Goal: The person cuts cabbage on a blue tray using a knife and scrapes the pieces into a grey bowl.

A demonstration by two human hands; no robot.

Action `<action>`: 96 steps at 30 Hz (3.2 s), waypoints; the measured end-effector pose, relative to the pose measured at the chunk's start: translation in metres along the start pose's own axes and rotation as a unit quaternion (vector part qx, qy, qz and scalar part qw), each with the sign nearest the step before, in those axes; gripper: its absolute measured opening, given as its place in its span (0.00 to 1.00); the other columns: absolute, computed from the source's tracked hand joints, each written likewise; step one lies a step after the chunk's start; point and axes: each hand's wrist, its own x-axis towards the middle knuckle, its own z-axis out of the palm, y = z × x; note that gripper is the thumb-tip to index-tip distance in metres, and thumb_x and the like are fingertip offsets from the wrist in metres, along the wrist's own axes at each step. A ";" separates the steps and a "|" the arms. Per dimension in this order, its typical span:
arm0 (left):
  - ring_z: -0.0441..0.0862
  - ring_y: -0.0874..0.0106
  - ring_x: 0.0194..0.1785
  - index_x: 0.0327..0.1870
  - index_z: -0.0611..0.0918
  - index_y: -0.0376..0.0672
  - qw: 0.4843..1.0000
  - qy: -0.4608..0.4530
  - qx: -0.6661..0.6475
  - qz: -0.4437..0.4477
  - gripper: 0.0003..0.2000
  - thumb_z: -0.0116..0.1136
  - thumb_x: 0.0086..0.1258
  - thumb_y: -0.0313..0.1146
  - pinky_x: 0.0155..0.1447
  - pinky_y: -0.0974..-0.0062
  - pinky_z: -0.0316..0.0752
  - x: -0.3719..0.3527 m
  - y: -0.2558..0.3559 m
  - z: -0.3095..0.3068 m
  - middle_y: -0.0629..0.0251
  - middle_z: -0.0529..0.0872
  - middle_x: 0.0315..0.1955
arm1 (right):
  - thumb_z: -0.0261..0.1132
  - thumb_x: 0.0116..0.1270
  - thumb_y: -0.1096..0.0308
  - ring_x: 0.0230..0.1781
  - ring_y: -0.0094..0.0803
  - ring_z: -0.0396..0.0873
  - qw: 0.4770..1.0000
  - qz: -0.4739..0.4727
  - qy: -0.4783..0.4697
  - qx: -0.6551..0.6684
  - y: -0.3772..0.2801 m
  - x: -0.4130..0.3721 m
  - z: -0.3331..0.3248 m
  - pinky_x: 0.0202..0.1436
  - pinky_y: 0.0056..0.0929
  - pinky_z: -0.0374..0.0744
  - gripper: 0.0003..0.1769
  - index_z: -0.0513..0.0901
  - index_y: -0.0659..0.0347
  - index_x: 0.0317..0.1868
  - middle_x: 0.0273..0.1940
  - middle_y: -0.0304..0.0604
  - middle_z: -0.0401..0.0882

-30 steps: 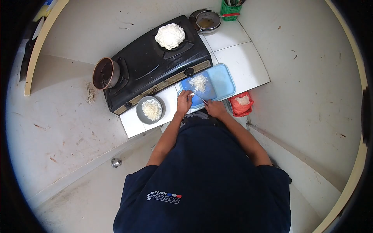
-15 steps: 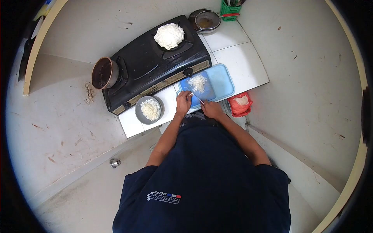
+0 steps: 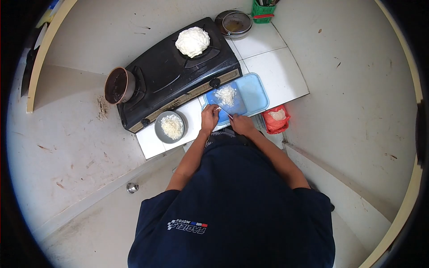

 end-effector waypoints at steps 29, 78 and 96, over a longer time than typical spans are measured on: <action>0.86 0.59 0.35 0.40 0.87 0.34 1.000 0.008 0.005 -0.003 0.06 0.68 0.67 0.26 0.42 0.65 0.79 -0.002 -0.004 0.004 0.53 0.87 0.34 | 0.55 0.79 0.51 0.28 0.61 0.86 0.999 -0.013 -0.003 0.033 -0.004 -0.003 -0.008 0.35 0.58 0.84 0.24 0.80 0.68 0.43 0.27 0.61 0.85; 0.83 0.61 0.33 0.39 0.86 0.35 1.000 0.017 -0.007 0.007 0.04 0.67 0.66 0.22 0.39 0.65 0.78 -0.003 -0.001 0.002 0.56 0.83 0.31 | 0.56 0.78 0.54 0.31 0.58 0.88 1.000 -0.002 0.005 0.010 -0.014 -0.009 -0.017 0.38 0.56 0.85 0.22 0.80 0.68 0.39 0.28 0.60 0.86; 0.88 0.60 0.36 0.40 0.87 0.34 1.000 -0.004 -0.010 -0.010 0.04 0.69 0.66 0.23 0.42 0.67 0.82 -0.001 0.001 -0.004 0.53 0.86 0.33 | 0.58 0.78 0.54 0.29 0.57 0.87 0.999 0.000 0.036 0.010 -0.011 0.005 0.005 0.36 0.56 0.85 0.21 0.80 0.67 0.39 0.27 0.59 0.85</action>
